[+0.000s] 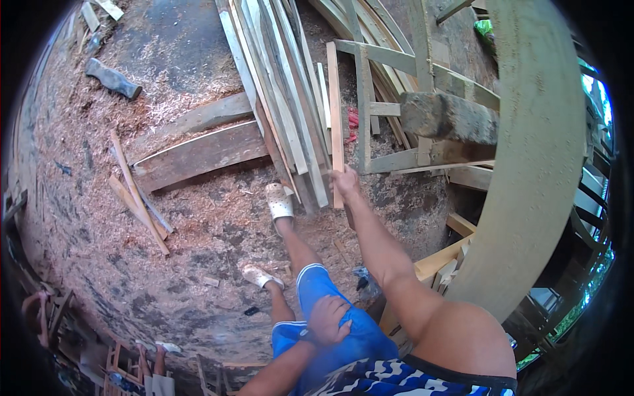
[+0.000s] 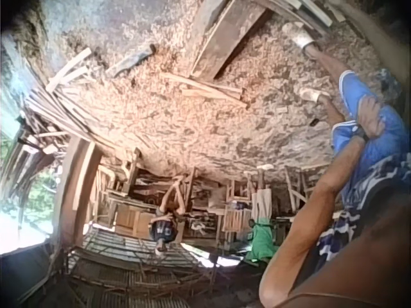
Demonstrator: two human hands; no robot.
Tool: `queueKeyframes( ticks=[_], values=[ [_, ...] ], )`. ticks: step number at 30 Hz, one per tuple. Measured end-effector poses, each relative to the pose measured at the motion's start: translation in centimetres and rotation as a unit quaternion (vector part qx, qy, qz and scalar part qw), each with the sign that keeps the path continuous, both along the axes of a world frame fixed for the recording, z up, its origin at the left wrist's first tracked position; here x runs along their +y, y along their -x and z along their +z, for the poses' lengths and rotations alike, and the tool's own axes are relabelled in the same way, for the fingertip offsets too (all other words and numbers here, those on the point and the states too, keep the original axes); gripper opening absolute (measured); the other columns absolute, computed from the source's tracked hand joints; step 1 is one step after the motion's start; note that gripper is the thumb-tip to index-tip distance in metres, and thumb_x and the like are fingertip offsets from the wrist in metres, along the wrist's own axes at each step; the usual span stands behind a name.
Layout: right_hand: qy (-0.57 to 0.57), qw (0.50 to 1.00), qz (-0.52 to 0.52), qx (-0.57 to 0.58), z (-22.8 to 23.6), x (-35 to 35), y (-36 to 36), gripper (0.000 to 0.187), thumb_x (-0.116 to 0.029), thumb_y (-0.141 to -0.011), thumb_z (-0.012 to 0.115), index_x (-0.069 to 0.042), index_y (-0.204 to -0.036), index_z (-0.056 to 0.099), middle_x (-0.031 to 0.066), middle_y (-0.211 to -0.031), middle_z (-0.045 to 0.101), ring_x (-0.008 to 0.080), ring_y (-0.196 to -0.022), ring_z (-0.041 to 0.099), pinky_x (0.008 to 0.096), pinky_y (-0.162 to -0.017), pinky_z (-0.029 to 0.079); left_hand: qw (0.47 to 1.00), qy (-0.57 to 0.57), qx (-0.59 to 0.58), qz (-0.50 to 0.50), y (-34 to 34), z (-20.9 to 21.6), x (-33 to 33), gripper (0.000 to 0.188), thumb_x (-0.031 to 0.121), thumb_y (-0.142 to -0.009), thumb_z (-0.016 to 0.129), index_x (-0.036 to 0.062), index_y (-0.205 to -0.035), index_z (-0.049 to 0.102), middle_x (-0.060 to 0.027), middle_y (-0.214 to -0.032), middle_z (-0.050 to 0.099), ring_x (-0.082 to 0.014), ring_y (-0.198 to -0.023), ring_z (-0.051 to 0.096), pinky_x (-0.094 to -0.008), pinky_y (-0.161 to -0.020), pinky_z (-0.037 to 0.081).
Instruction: The person assembles a wooden frame structure using a hammer and nails. They repeatedly pick up wooden planks, position them against the frame, and hammer nails to secure the joints. The person also uses a metal square to check alignment and a chisel to adjust the wood.
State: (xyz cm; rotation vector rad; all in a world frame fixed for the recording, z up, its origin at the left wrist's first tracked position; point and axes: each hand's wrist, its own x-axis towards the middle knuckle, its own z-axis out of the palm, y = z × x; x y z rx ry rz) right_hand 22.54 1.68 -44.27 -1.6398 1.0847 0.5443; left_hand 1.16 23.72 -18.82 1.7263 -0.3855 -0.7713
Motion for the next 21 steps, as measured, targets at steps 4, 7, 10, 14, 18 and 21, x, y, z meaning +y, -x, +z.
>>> queueKeyframes(
  ticks=[4, 7, 10, 14, 18, 21],
  values=[
    [0.135, 0.99, 0.028, 0.008, 1.4, 3.2, 4.2, 0.029, -0.019, -0.079, 0.07, -0.002, -0.101, 0.064, 0.0157, -0.081, 0.069, 0.029, -0.072, 0.068, 0.0421, -0.068, 0.054, 1.0, -0.022, -0.002, -0.001, 2.2, 0.8, 1.1, 0.041, 0.025, -0.078, 0.067, 0.0038, -0.113, 0.064, -0.0136, -0.115, 0.063, -0.0334, -0.115, 0.056, -0.0512, -0.106, 0.038],
    [0.212, 0.975, 0.053, -0.026, 5.4, 7.7, 5.6, 0.028, -0.021, -0.078, 0.07, -0.003, -0.099, 0.067, 0.0182, -0.086, 0.069, 0.0328, -0.08, 0.067, 0.0423, -0.072, 0.052, 0.998, -0.055, -0.027, 0.009, 4.1, 1.4, 1.6, 0.037, 0.027, -0.081, 0.066, 0.0026, -0.109, 0.064, -0.0152, -0.112, 0.062, -0.0342, -0.112, 0.056, -0.0494, -0.107, 0.037],
    [0.244, 0.963, 0.052, -0.101, 10.4, 11.2, 8.6, 0.024, -0.019, -0.076, 0.073, -0.002, -0.092, 0.069, 0.0107, -0.073, 0.067, 0.0194, -0.064, 0.065, 0.0357, -0.058, 0.052, 0.992, -0.12, -0.046, -0.015, 7.0, 2.3, 2.6, 0.041, 0.029, -0.083, 0.065, 0.0046, -0.115, 0.064, -0.0162, -0.121, 0.06, -0.0343, -0.12, 0.053, -0.0507, -0.111, 0.034],
    [0.094, 0.985, -0.008, -0.146, 17.0, 12.7, 14.0, 0.033, -0.023, -0.071, 0.08, -0.002, -0.095, 0.072, 0.0113, -0.081, 0.072, 0.0206, -0.074, 0.068, 0.0375, -0.066, 0.054, 0.968, -0.241, -0.067, -0.023, 12.4, 3.3, 5.4, 0.048, 0.035, -0.089, 0.062, 0.0072, -0.127, 0.061, -0.0208, -0.14, 0.051, -0.0368, -0.132, 0.047, -0.0507, -0.114, 0.032],
    [0.058, 0.971, 0.015, -0.231, 29.5, 14.6, 19.7, 0.034, -0.02, -0.069, 0.08, -0.002, -0.097, 0.073, 0.0062, -0.081, 0.07, 0.0171, -0.074, 0.063, 0.0353, -0.068, 0.052, 0.972, -0.217, 0.077, -0.045, 17.9, 1.0, 11.2, 0.051, 0.038, -0.094, 0.06, 0.0014, -0.129, 0.062, -0.0235, -0.126, 0.063, -0.0392, -0.121, 0.058, -0.0434, -0.104, 0.045],
    [0.004, 0.957, 0.01, -0.29, 43.7, 15.2, 25.6, 0.049, -0.014, -0.074, 0.068, -0.004, -0.122, 0.066, 0.0088, -0.09, 0.069, 0.0163, -0.082, 0.062, 0.033, -0.073, 0.051, 0.958, -0.187, -0.04, -0.214, 21.8, -4.4, 22.9, 0.031, 0.025, -0.088, 0.062, 0.009, -0.113, 0.071, -0.0204, -0.125, 0.066, -0.0354, -0.105, 0.067, -0.0439, -0.088, 0.053]
  ],
)
